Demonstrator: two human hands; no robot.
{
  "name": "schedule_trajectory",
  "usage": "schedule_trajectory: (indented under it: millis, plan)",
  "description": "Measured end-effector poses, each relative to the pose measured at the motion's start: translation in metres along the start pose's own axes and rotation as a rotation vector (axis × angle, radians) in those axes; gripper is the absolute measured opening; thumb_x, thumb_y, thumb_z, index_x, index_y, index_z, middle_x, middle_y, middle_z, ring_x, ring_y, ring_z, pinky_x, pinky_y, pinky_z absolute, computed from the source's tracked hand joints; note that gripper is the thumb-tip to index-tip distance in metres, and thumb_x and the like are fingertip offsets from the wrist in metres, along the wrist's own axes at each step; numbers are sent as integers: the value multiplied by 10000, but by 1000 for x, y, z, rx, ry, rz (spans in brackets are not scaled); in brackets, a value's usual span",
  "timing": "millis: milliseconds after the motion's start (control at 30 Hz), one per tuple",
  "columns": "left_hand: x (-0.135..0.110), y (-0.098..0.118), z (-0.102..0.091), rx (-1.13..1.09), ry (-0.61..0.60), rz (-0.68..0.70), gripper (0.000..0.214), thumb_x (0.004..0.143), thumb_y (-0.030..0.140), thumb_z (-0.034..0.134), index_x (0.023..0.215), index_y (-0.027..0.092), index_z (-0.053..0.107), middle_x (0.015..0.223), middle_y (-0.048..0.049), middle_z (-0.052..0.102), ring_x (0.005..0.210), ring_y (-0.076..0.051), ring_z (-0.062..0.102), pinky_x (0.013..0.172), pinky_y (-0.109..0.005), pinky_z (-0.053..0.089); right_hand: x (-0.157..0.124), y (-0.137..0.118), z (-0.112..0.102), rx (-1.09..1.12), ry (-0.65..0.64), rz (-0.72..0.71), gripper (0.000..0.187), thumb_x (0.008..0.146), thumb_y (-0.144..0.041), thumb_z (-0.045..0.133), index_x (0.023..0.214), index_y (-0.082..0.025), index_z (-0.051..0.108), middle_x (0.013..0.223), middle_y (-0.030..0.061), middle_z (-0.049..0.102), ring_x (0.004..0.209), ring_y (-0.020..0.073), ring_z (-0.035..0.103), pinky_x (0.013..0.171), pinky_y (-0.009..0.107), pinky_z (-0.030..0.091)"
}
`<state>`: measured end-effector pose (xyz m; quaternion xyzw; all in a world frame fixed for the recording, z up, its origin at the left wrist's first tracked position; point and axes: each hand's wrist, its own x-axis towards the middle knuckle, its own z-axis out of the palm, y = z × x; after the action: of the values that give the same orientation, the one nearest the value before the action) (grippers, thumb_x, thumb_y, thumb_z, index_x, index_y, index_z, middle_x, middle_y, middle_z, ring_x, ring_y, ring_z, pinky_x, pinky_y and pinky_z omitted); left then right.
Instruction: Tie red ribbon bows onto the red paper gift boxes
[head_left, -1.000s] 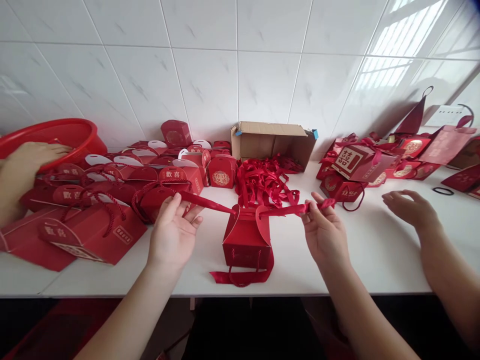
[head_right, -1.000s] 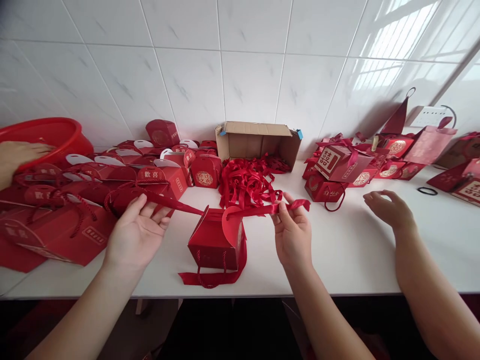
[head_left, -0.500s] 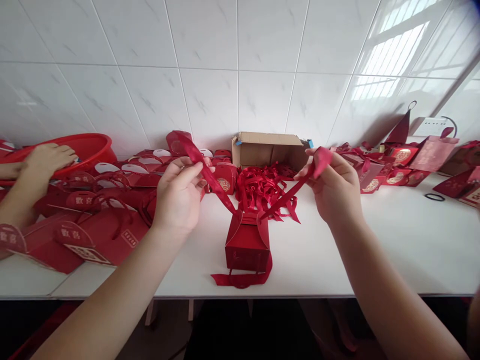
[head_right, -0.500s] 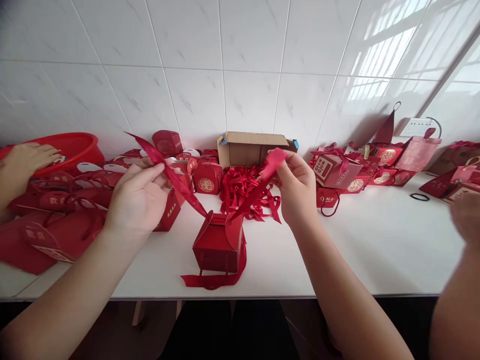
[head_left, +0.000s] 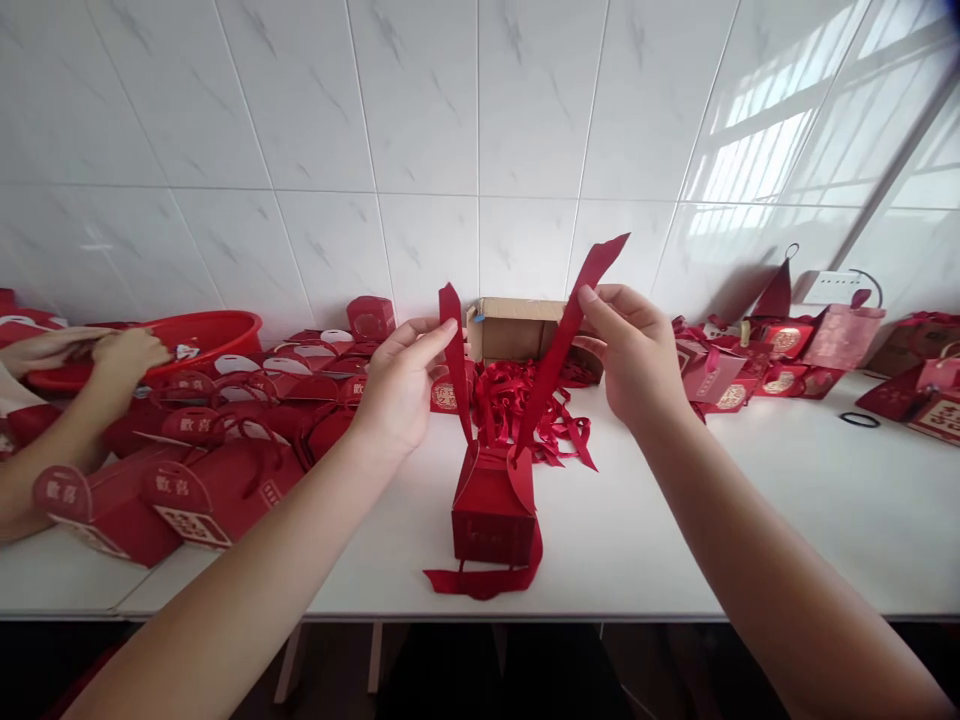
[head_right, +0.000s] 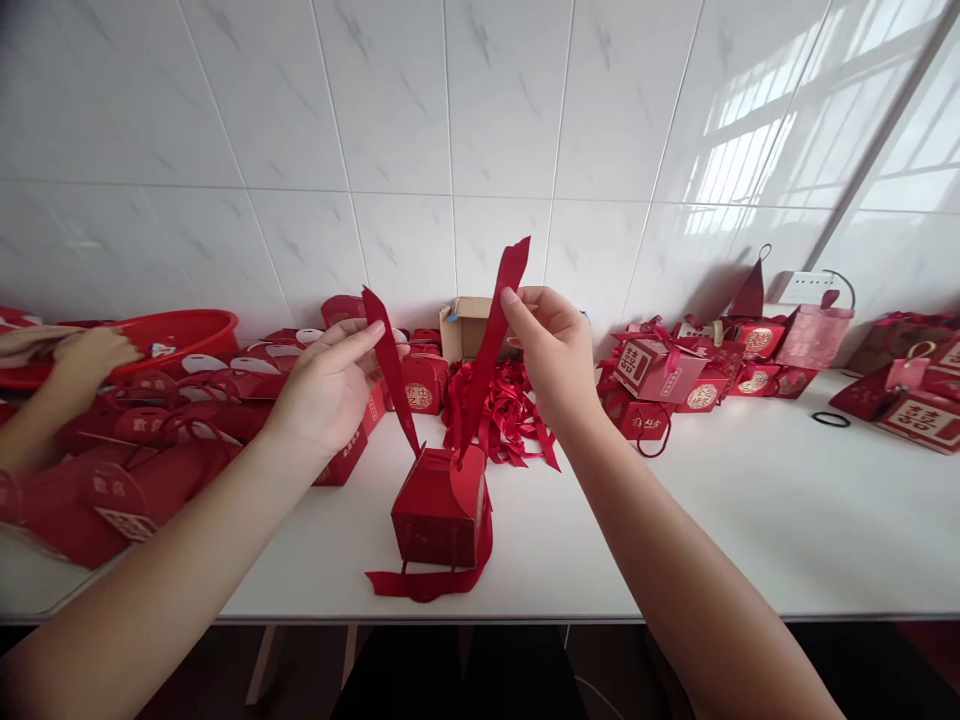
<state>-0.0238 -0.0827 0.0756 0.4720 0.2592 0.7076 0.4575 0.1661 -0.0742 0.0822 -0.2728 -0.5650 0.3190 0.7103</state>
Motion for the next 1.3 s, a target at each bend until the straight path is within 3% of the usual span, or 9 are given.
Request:
schedule_trajectory:
  millis: [233, 467, 967, 1133, 1300]
  plan:
    - [2, 6, 0, 25, -4, 6, 151, 675, 228, 740, 736, 176, 612, 717, -1, 652, 713, -156, 636, 680, -275, 489, -3, 4, 2, -32, -20, 53, 202, 757, -413, 683, 711, -218, 649, 744, -20, 601, 712, 104, 570, 678, 238, 476]
    - [6, 15, 0, 23, -42, 64, 174, 683, 238, 742, 768, 182, 601, 716, 1, 657, 710, -169, 649, 592, -260, 483, -6, 5, 1, -19, -47, 82, 180, 744, -398, 702, 737, -218, 689, 787, -1, 642, 747, 119, 590, 702, 256, 490]
    - [8, 9, 7, 34, -65, 50, 194, 681, 287, 764, 736, 179, 613, 665, 12, 643, 644, -151, 644, 556, -240, 471, -3, 6, 8, 43, -75, 136, 229, 729, -432, 715, 673, -219, 653, 652, -21, 583, 643, 110, 571, 644, 251, 480]
    - [8, 10, 8, 37, -64, 44, 197, 690, 295, 761, 748, 186, 608, 717, 0, 656, 707, -167, 660, 582, -247, 471, -4, 8, 9, 69, -74, 150, 229, 726, -430, 717, 678, -219, 644, 692, -21, 603, 682, 111, 593, 663, 250, 489]
    - [7, 14, 12, 55, -136, 51, 161, 729, 269, 733, 760, 181, 601, 733, -3, 657, 660, -160, 659, 624, -277, 487, -2, 8, 13, 147, -124, 181, 238, 724, -396, 729, 683, -190, 617, 674, -18, 618, 594, 103, 599, 614, 261, 503]
